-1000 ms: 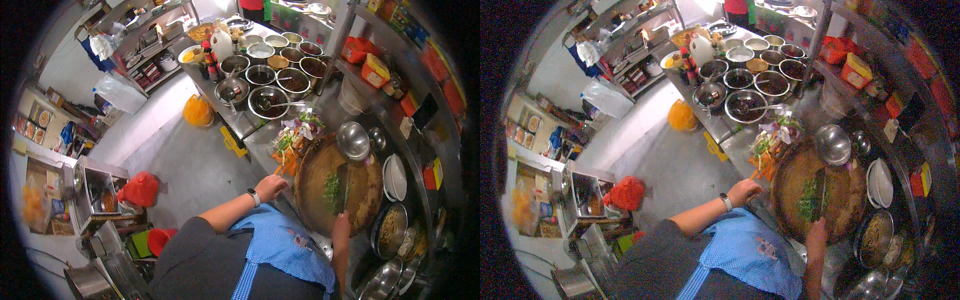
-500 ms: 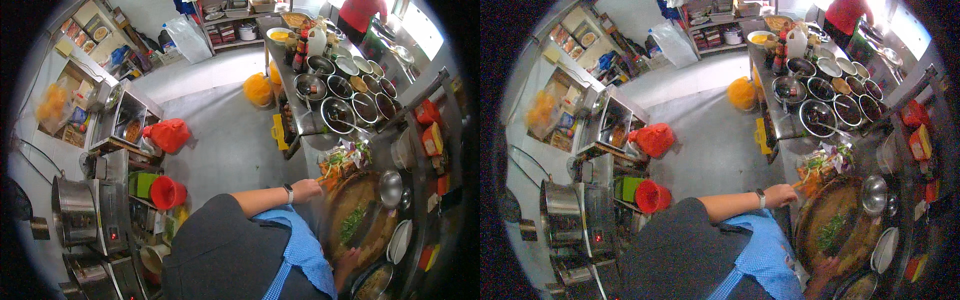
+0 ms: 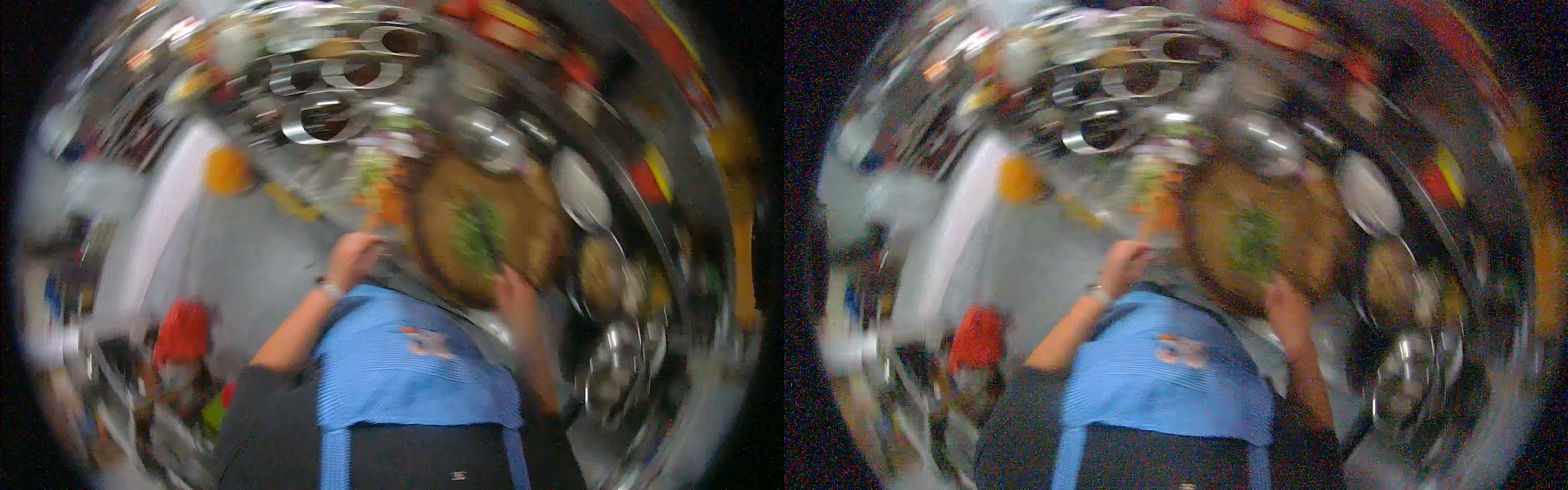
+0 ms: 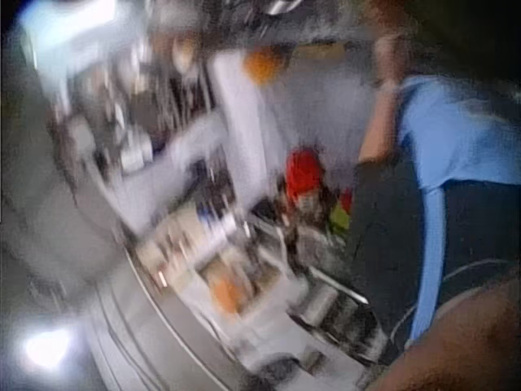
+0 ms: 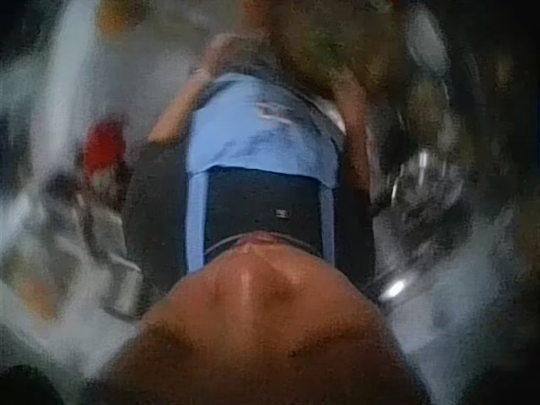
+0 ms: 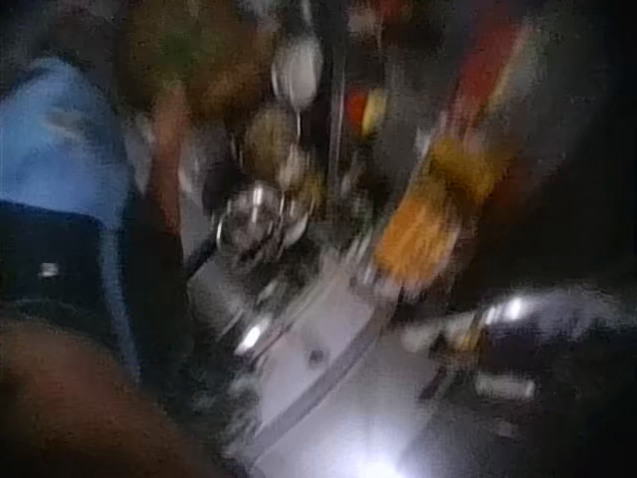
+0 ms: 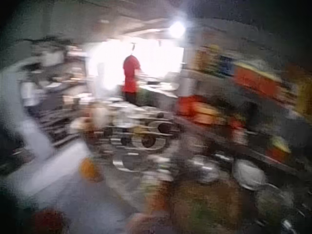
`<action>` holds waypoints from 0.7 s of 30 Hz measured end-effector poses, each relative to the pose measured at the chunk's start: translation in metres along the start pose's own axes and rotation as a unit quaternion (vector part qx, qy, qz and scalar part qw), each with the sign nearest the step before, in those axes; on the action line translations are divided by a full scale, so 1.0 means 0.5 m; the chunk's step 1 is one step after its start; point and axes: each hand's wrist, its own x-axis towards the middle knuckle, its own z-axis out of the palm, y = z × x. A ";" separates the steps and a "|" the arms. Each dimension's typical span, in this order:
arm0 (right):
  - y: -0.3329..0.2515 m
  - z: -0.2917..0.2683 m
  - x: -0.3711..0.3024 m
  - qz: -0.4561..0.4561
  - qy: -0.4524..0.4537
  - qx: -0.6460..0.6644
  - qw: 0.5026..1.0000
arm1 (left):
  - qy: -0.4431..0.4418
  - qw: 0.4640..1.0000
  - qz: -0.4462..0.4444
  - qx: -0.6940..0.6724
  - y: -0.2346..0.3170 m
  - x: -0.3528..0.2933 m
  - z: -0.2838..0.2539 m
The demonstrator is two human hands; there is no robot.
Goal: The person chops green leafy vegetables on a wooden cutting board using a cleaver, then scrapes the chopped pieces into a metal bowl. The person rinses the bowl under running water and carries it through the restaurant to a counter.
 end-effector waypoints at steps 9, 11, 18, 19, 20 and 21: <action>0.103 -0.009 -0.066 -0.181 0.171 -0.074 0.966 | -0.136 0.978 0.161 0.000 0.233 0.146 0.054; 0.093 -0.001 -0.070 -0.182 0.160 -0.106 0.964 | -0.234 0.940 0.247 -0.038 0.274 0.161 0.095; 0.103 0.012 -0.079 -0.225 0.255 -0.132 0.931 | -0.312 0.858 0.407 0.043 0.380 0.179 0.221; 0.109 0.011 -0.085 -0.209 0.238 -0.141 0.938 | -0.307 0.855 0.414 0.051 0.379 0.183 0.226; 0.116 0.007 -0.092 -0.199 0.218 -0.145 0.944 | -0.299 0.858 0.411 0.067 0.379 0.186 0.228; 0.125 0.001 -0.103 -0.191 0.197 -0.149 0.950 | -0.289 0.862 0.407 0.083 0.377 0.187 0.228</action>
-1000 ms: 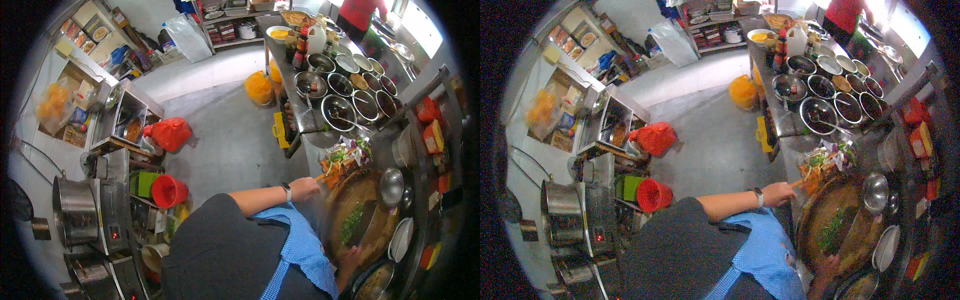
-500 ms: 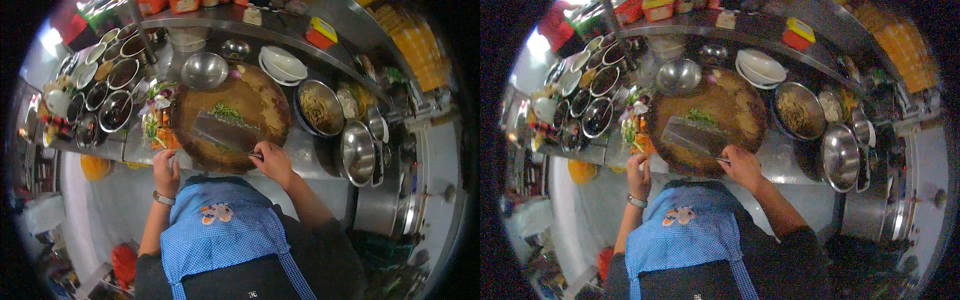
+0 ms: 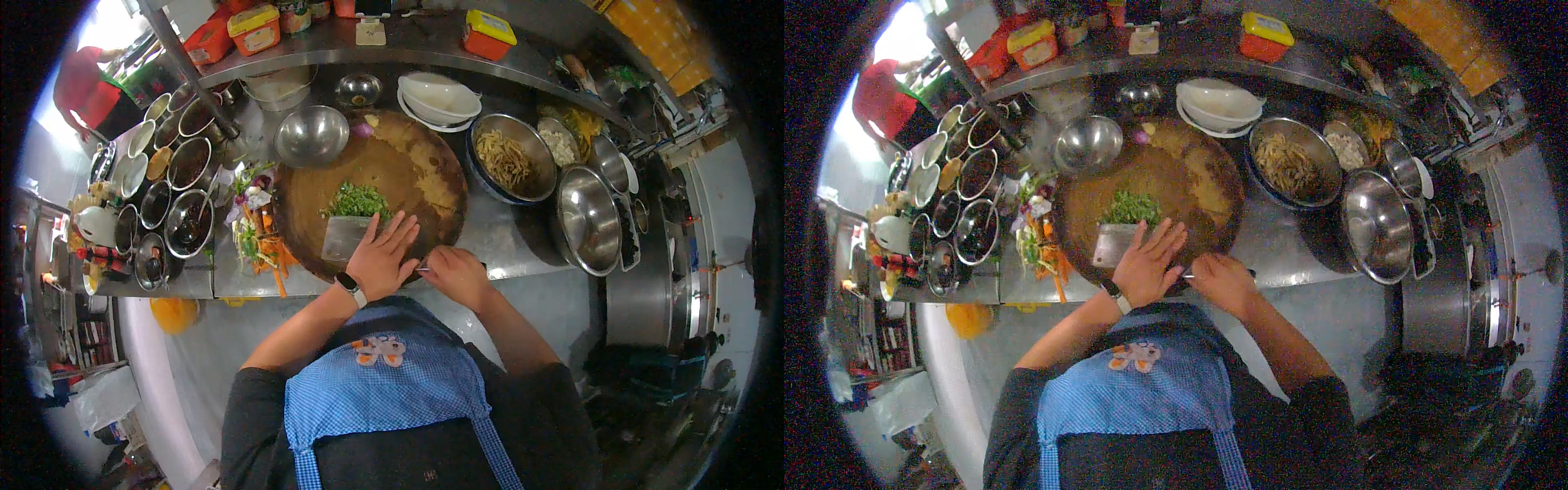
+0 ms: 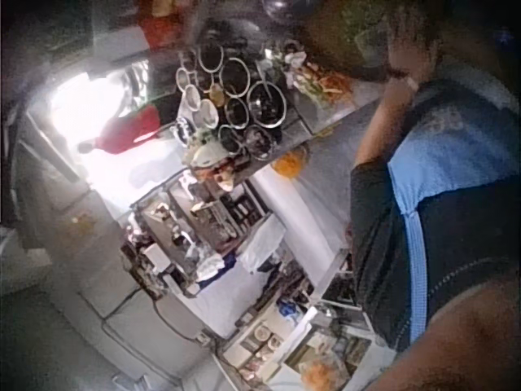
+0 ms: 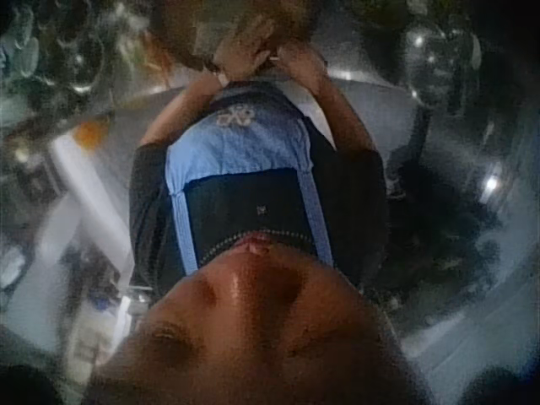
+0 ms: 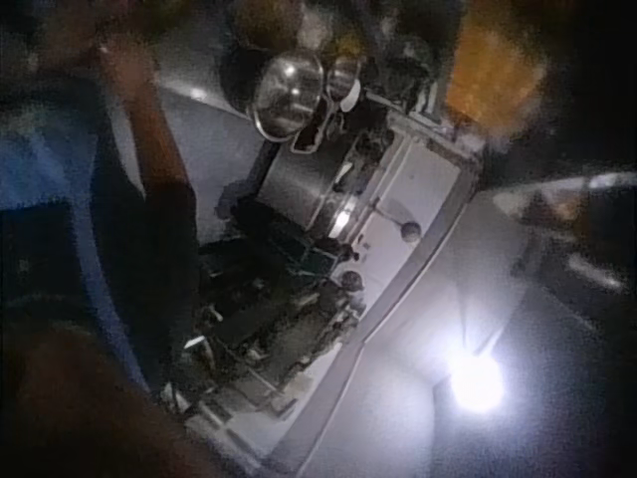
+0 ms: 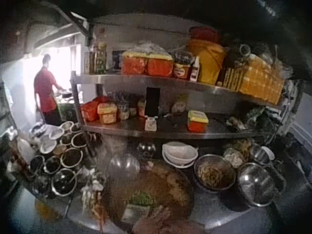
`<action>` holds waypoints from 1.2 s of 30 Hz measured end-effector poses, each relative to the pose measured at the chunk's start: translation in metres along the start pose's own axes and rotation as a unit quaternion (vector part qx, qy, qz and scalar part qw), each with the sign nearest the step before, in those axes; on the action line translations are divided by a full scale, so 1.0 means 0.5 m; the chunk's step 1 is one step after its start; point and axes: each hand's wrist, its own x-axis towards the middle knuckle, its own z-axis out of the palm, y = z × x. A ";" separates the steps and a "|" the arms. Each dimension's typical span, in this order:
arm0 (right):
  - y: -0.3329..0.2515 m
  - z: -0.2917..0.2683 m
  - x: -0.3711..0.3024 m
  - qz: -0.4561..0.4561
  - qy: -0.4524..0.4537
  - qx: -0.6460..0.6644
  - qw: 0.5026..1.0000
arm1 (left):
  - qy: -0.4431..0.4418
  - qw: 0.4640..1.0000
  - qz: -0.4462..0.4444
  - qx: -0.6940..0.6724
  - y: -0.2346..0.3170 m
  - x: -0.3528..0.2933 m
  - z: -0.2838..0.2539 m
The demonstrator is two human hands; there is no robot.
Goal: The person chops green leafy vegetables on a wooden cutting board using a cleaver, then scrapes the chopped pieces into a metal bowl. The person rinses the bowl under running water and carries it through the restaurant to a counter.
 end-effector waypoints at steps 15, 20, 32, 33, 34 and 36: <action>0.142 0.034 0.021 0.191 0.053 0.062 0.978 | 0.078 0.975 -0.196 -0.067 -0.184 -0.133 -0.015; 0.183 0.077 0.150 0.205 -0.106 -0.023 0.973 | 0.113 0.961 -0.221 -0.119 -0.195 -0.142 0.016; 0.065 0.095 0.042 0.101 0.002 0.021 0.995 | 0.151 0.938 -0.249 -0.188 -0.254 -0.113 0.092; 0.065 0.089 0.026 0.137 0.010 0.050 0.989 | 0.145 0.944 -0.237 -0.178 -0.257 -0.106 0.098; 0.064 0.088 0.004 0.168 0.020 0.080 0.982 | 0.131 0.944 -0.244 -0.177 -0.254 -0.105 0.098; 0.082 0.092 -0.066 0.298 0.018 0.219 0.929 | 0.107 0.947 -0.251 -0.169 -0.256 -0.085 0.098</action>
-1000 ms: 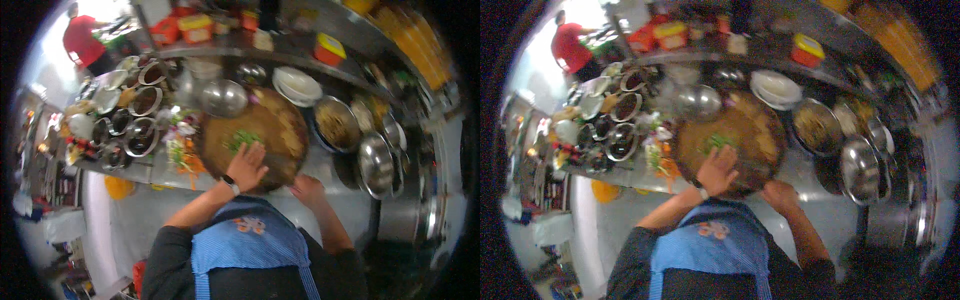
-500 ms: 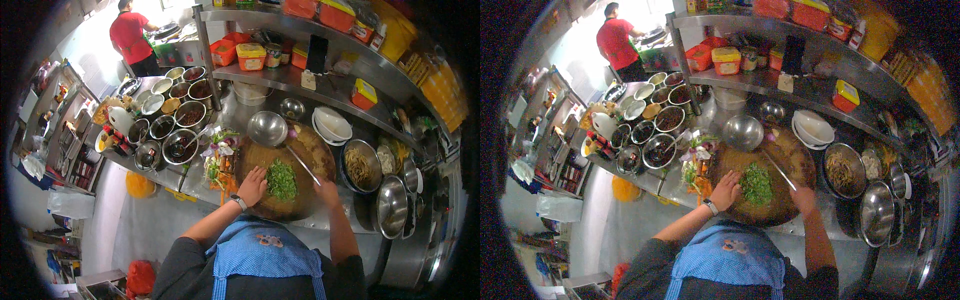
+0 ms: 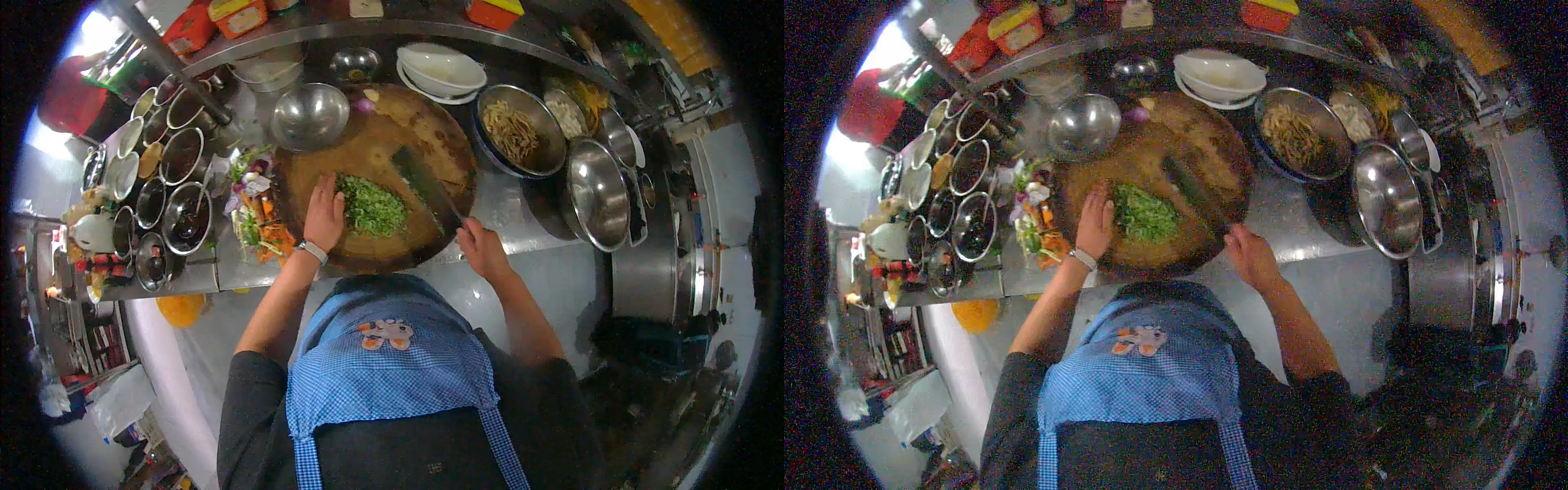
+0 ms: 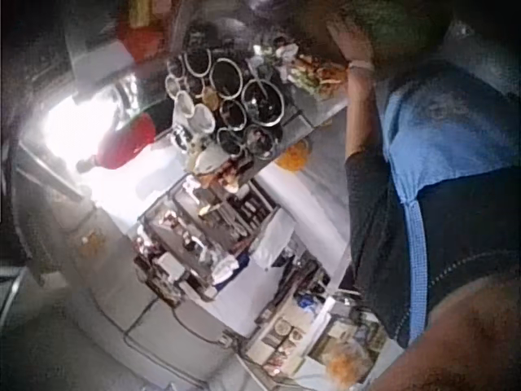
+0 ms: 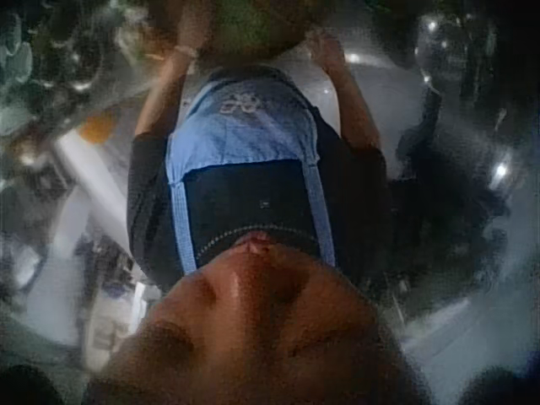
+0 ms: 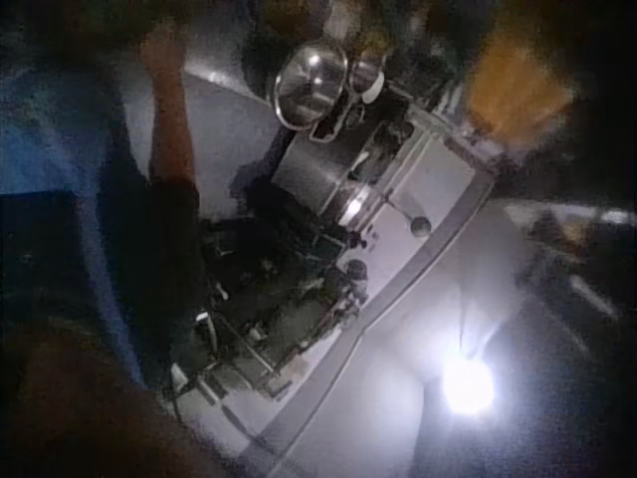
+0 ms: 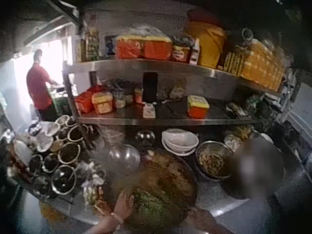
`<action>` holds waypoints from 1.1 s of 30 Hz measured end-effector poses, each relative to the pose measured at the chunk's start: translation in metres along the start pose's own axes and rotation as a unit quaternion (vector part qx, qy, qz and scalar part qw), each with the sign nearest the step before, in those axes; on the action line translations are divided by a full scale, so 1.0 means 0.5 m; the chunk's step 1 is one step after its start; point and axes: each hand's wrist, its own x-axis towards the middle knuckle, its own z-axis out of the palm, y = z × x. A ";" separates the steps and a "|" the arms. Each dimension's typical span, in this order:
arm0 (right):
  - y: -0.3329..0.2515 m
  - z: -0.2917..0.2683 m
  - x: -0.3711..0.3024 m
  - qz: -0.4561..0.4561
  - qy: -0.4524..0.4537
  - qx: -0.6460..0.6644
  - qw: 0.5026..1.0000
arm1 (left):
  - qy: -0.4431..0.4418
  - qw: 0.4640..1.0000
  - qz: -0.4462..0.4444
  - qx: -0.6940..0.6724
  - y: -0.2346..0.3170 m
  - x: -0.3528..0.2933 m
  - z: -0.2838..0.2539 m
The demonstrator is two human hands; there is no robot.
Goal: The person chops green leafy vegetables on a wooden cutting board using a cleaver, then scrapes the chopped pieces into a metal bowl. The person rinses the bowl under running water and carries it through the restaurant to a counter.
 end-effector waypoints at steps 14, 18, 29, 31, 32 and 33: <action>-0.009 0.122 -0.157 0.257 0.071 0.520 0.812 | 0.106 0.991 0.006 0.080 -0.046 0.026 0.015; -0.072 0.161 -0.118 0.258 0.030 0.455 0.852 | 0.068 0.996 0.029 0.040 0.021 0.001 0.031; -0.124 0.340 -0.043 0.122 -0.019 0.322 0.939 | 0.128 0.988 -0.047 -0.068 0.084 -0.014 0.065; -0.145 0.334 -0.038 0.120 -0.037 0.353 0.927 | 0.142 0.984 -0.052 -0.091 0.078 -0.014 0.065; -0.152 0.327 -0.035 0.126 -0.047 0.378 0.916 | 0.146 0.983 -0.047 -0.100 0.074 -0.015 0.064; -0.152 0.324 -0.030 0.119 -0.054 0.383 0.914 | 0.151 0.982 -0.042 -0.109 0.070 -0.016 0.064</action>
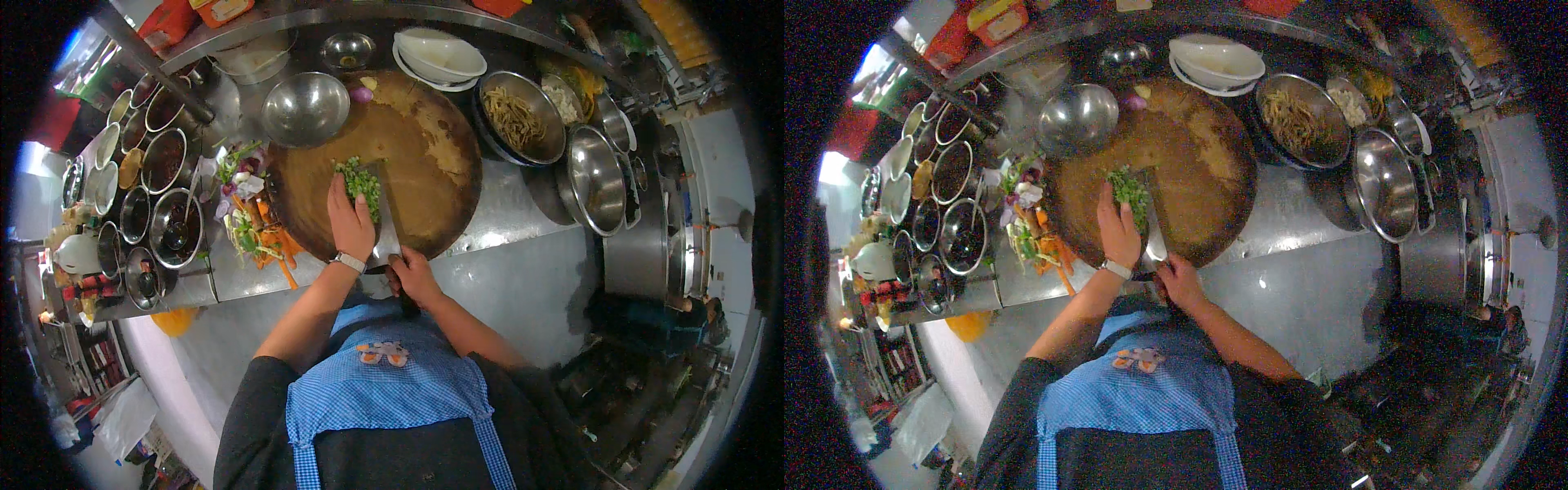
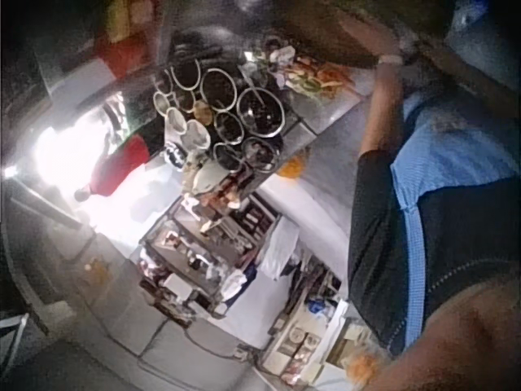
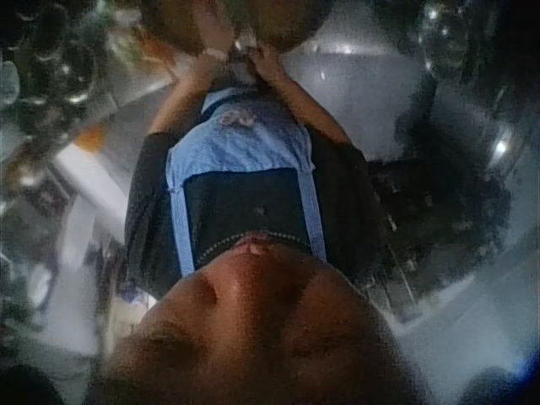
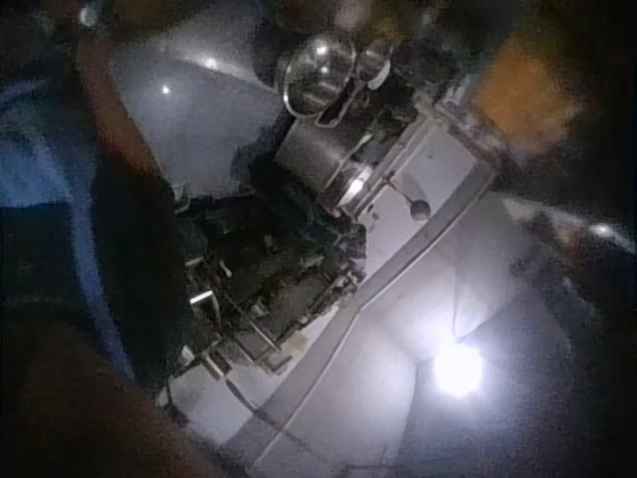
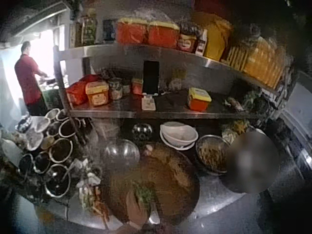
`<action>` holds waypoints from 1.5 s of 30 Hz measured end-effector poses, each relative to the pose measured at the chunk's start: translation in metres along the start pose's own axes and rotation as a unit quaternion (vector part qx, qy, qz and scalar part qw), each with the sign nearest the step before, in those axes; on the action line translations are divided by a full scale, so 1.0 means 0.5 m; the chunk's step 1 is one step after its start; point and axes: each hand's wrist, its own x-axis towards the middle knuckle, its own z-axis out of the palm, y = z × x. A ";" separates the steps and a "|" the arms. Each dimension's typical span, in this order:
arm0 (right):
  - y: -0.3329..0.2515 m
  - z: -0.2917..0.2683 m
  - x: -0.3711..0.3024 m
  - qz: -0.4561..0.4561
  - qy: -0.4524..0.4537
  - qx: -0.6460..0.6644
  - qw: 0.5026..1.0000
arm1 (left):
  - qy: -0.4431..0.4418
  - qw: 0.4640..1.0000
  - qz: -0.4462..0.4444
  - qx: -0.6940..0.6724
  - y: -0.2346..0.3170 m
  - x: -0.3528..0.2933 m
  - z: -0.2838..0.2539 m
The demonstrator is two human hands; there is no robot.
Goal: The person chops green leafy vegetables on a wooden cutting board using a cleaver, then scrapes the chopped pieces into a metal bowl. The person rinses the bowl under running water and carries it through the restaurant to a counter.
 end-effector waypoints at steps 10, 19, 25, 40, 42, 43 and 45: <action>-0.167 -0.020 -0.003 0.061 -0.029 0.072 0.995 | 0.015 0.994 0.007 -0.105 0.074 0.076 -0.036; -0.377 0.021 0.155 0.077 -0.107 0.163 0.978 | -0.031 0.986 0.125 0.106 0.019 0.277 -0.078; -0.407 0.025 0.209 0.072 -0.087 0.158 0.981 | -0.043 0.991 0.065 0.107 0.002 0.351 -0.050; -0.233 -0.224 0.002 0.024 -0.090 -0.057 0.994 | 0.047 0.920 0.217 0.323 -0.104 0.467 -0.064; -0.159 -0.261 -0.039 0.031 0.055 -0.031 0.998 | 0.028 0.941 0.229 0.247 -0.039 0.431 -0.072; -0.137 -0.270 -0.049 0.030 0.125 -0.020 0.991 | 0.016 0.949 0.225 0.219 -0.033 0.410 -0.077; -0.111 -0.278 -0.053 0.060 0.185 0.054 0.979 | -0.015 0.961 0.250 0.114 -0.007 0.351 -0.083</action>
